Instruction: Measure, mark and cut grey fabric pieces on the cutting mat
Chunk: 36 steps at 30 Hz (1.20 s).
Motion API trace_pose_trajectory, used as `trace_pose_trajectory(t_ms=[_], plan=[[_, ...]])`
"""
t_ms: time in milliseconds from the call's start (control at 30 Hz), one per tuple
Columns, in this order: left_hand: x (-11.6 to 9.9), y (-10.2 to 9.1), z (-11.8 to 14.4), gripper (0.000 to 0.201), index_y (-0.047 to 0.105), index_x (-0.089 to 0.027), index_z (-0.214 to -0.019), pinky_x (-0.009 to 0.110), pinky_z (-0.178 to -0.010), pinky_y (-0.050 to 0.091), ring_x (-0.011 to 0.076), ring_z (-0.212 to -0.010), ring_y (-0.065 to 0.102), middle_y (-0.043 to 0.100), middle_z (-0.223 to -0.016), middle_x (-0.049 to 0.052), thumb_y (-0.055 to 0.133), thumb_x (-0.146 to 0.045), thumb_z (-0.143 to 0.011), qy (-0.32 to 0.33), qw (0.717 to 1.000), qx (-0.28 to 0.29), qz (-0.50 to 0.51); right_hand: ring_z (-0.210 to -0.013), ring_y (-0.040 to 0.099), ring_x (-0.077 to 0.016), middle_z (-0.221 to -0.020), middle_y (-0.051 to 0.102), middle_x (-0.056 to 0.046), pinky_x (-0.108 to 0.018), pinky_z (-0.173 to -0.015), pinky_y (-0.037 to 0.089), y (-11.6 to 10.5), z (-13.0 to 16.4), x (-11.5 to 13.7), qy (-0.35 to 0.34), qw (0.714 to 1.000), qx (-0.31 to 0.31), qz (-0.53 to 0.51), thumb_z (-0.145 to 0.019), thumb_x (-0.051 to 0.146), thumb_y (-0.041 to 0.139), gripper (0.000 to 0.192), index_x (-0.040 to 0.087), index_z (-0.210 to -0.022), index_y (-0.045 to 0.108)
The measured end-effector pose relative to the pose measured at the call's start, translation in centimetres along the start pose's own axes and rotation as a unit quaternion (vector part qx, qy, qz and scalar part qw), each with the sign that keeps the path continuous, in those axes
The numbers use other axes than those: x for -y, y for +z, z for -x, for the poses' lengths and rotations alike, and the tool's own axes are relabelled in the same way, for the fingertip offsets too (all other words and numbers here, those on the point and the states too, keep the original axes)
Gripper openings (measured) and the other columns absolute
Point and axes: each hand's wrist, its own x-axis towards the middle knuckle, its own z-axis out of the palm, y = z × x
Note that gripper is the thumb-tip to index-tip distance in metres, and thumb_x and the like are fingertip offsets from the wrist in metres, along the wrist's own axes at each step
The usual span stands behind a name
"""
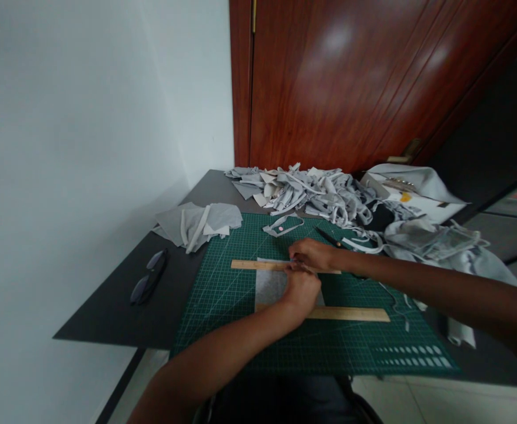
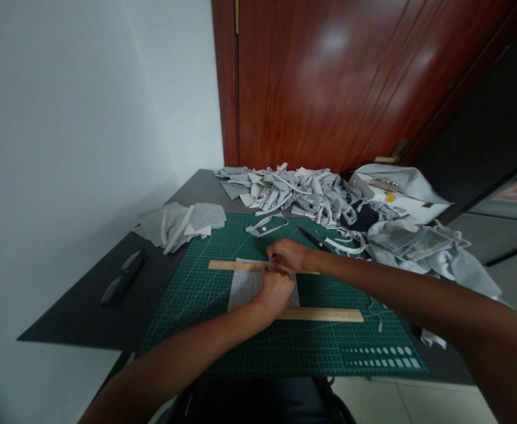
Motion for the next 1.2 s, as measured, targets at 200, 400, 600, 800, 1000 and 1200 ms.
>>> trace_pose_trajectory(t_ms=[200, 400, 600, 800, 1000, 1200], plan=[[-0.1, 0.4, 0.2, 0.034, 0.075, 0.003, -0.122, 0.055, -0.085, 0.057, 0.0442, -0.113, 0.068, 0.069, -0.124, 0.036, 0.063, -0.012, -0.093, -0.011, 1.0, -0.019, -0.018, -0.077, 0.069, -0.0206, -0.079, 0.076, -0.007, -0.029, -0.072, 0.047, -1.1, 4.4, -2.5, 0.027, 1.0, 0.007, -0.015, -0.083, 0.001, 0.058, 0.023, 0.017, -0.082, 0.076], [0.3, -0.2, 0.2, 0.028, 0.078, 0.0, -0.112, 0.05, -0.084, 0.054, 0.0403, -0.107, 0.069, 0.073, -0.113, 0.032, 0.061, -0.015, -0.095, 0.002, 1.0, -0.01, -0.008, -0.074, 0.07, -0.0202, -0.078, 0.076, -0.004, -0.029, -0.072, 0.05, -1.6, 7.1, -3.1, 0.057, 0.996, -0.041, -0.05, -0.081, 0.003, 0.061, 0.023, 0.02, -0.081, 0.077], [1.7, -1.2, -0.1, 0.021, 0.078, -0.004, -0.101, 0.039, -0.078, 0.052, 0.0318, -0.099, 0.069, 0.074, -0.098, 0.022, 0.06, -0.005, -0.09, 0.016, 1.0, -0.006, 0.01, -0.09, 0.074, -0.025, -0.096, 0.081, -0.008, -0.036, -0.083, 0.056, 0.6, 5.9, -3.7, 0.138, 0.957, -0.24, -0.09, -0.095, 0.028, 0.06, 0.018, 0.021, -0.094, 0.077], [4.1, -1.4, -0.3, 0.025, 0.077, -0.012, -0.105, 0.04, -0.084, 0.054, 0.0304, -0.109, 0.065, 0.073, -0.106, 0.016, 0.058, -0.004, -0.09, 0.018, 0.999, -0.028, 0.016, -0.083, 0.073, -0.0247, -0.095, 0.081, -0.01, -0.036, -0.075, 0.057, 3.4, 5.0, -4.2, 0.207, 0.883, -0.406, -0.11, -0.102, 0.052, 0.05, 0.041, 0.02, -0.102, 0.075], [5.7, -1.3, -0.8, 0.02, 0.075, -0.015, -0.098, 0.04, -0.088, 0.054, 0.0288, -0.111, 0.063, 0.071, -0.107, 0.011, 0.056, -0.008, -0.095, 0.052, 0.998, -0.035, 0.012, -0.092, 0.073, -0.0291, -0.102, 0.081, -0.013, -0.043, -0.087, 0.056, 2.4, 8.7, -5.5, 0.242, 0.856, -0.45, -0.076, -0.095, 0.048, 0.059, 0.034, 0.021, -0.1, 0.078], [7.4, -0.8, -1.7, 0.028, 0.073, -0.015, -0.104, 0.041, -0.09, 0.051, 0.0281, -0.11, 0.063, 0.071, -0.108, 0.011, 0.053, 0.0, -0.092, 0.072, 0.997, -0.035, -0.009, -0.086, 0.073, -0.0329, -0.095, 0.081, -0.017, -0.047, -0.082, 0.055, 0.8, 12.0, -9.3, 0.339, 0.814, -0.47, -0.029, -0.089, 0.037, 0.055, 0.034, 0.015, -0.102, 0.078]])
